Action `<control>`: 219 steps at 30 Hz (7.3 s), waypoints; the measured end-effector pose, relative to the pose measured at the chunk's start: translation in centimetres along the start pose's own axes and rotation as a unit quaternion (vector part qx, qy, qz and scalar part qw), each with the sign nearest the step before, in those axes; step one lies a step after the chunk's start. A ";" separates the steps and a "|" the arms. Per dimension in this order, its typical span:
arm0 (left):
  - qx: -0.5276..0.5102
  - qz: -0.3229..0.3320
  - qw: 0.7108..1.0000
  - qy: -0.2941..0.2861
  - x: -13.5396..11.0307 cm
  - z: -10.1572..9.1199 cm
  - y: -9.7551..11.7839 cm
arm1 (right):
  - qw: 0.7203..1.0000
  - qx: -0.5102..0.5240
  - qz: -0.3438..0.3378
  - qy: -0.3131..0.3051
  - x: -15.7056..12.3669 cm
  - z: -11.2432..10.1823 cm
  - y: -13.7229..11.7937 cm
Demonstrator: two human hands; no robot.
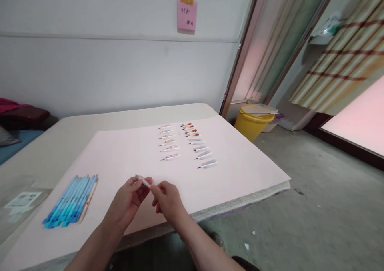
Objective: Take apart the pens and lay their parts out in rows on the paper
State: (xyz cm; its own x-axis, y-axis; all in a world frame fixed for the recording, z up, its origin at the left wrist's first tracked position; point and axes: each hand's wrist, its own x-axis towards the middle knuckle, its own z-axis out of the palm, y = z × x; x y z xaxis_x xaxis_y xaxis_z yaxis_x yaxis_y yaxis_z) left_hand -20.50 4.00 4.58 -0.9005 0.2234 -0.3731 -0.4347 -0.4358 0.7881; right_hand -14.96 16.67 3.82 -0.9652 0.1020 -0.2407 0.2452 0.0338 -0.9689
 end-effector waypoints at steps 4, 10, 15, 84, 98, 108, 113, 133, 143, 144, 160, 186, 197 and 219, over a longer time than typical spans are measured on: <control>0.004 0.003 1.000 -0.006 0.0 0.0 0.0 | 0.989 0.122 0.058 -0.051 0.5 -0.3 0.2; 0.001 0.001 1.000 -0.030 -0.3 0.2 -0.2 | 0.996 0.066 -0.026 0.053 0.9 -0.6 0.4; 0.003 0.010 1.000 -0.020 -0.4 0.3 -0.2 | 0.999 -0.027 -0.022 -0.003 0.4 -0.6 0.4; -0.035 0.022 0.996 0.077 1.2 -1.5 1.7 | 0.988 -0.101 -0.072 0.089 1.8 -3.8 0.6; -0.049 -0.016 0.998 0.031 0.7 -0.9 0.5 | 0.996 0.078 -0.026 0.045 0.8 -4.2 -1.6; 0.000 -0.061 0.998 -0.024 -0.5 0.3 0.2 | 0.991 0.095 -0.075 0.048 0.8 -4.0 -1.5; -0.006 -0.061 0.994 -0.085 -0.8 0.7 -0.3 | 0.990 -0.041 -0.128 0.029 0.8 -3.3 -0.6; 0.020 -0.092 0.995 -0.044 -0.7 0.8 -0.7 | 0.991 -0.055 -0.123 0.008 1.3 -3.3 0.2; 0.036 -0.085 0.994 -0.051 -0.8 0.8 -0.8 | 0.990 -0.066 -0.124 0.005 1.2 -3.4 -0.1; 0.040 -0.082 0.995 -0.048 -0.8 0.9 -0.8 | 0.990 -0.066 -0.123 0.003 1.2 -3.4 -0.1; 0.067 -0.103 0.992 -0.016 -0.6 0.7 -0.8 | 0.994 0.096 -0.031 -0.040 1.1 -4.9 -0.9; 0.076 -0.091 0.991 -0.058 -0.8 1.2 -2.2 | 0.995 0.091 -0.022 0.030 1.7 -2.7 0.5; 0.095 -0.031 0.994 -0.049 -1.0 1.4 -1.5 | 0.996 0.085 -0.012 -0.033 1.4 -3.4 0.2; 0.206 -0.019 0.976 -0.070 -0.5 0.7 -0.3 | 0.992 0.111 0.019 -0.063 1.4 -4.9 -0.4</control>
State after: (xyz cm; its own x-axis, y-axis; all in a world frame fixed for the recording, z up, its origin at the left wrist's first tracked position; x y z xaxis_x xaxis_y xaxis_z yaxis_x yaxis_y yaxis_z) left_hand -19.89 4.62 4.87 -0.8607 0.3624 -0.3575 -0.3986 -0.0430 0.9161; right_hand -15.94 21.71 4.14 -0.9629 -0.0255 -0.2686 0.2685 -0.1885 -0.9446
